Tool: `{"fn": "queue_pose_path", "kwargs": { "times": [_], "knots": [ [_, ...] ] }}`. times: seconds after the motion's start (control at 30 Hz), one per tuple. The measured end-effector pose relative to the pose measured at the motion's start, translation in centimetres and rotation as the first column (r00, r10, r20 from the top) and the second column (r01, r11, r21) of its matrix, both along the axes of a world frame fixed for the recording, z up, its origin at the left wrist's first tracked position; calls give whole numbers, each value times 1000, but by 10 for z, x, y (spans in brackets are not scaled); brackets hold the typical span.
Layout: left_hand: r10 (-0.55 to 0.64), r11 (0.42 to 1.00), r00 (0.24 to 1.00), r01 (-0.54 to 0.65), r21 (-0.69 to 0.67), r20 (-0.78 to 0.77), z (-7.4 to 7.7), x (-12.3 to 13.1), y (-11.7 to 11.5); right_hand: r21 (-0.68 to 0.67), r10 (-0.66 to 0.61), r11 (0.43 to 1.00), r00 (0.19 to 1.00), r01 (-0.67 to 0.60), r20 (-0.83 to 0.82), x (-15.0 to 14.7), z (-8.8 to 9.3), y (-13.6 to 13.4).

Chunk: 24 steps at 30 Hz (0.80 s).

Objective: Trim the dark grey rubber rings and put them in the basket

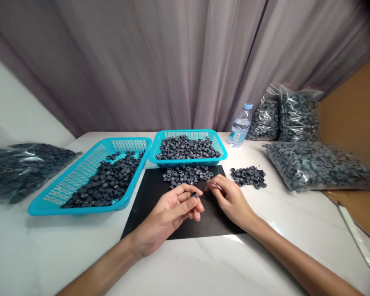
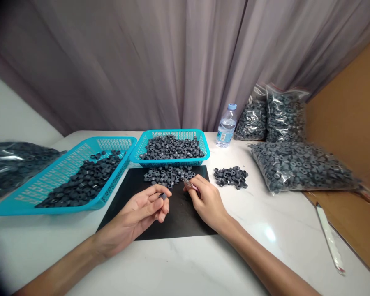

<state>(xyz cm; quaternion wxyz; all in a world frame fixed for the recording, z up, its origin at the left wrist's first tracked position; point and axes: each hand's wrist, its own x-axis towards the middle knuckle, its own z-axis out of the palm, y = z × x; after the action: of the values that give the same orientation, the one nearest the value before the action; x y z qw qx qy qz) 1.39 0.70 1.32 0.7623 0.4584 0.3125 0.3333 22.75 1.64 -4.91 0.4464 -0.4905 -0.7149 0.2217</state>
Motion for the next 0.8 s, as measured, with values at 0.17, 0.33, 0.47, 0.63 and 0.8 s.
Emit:
{"fn": "queue_pose_path", "kwargs": {
  "times": [0.17, 0.33, 0.47, 0.63, 0.8],
  "knots": [
    [-10, 996, 998, 17, 89, -69, 0, 3, 0, -20, -2, 1000, 1000, 2, -24, 0, 0, 0],
    [427, 678, 803, 21, 735, -416, 25, -32, 24, -59, -30, 998, 999, 28, -36, -1, 1, -1],
    [839, 376, 350, 180, 909, -417, 45, -99, 61, -47, -12, 999, 999, 11, -29, -3, 0, -1],
    [886, 365, 217, 215, 906, -409, 46, -126, 77, -85, 3, 996, 997, -10, -72, -4, -1, -1],
    [803, 301, 501, 128, 945, -323, 30, -56, 41, -220, -28, 974, 944, -47, -328, -8, 6, -3]
  ]
}}
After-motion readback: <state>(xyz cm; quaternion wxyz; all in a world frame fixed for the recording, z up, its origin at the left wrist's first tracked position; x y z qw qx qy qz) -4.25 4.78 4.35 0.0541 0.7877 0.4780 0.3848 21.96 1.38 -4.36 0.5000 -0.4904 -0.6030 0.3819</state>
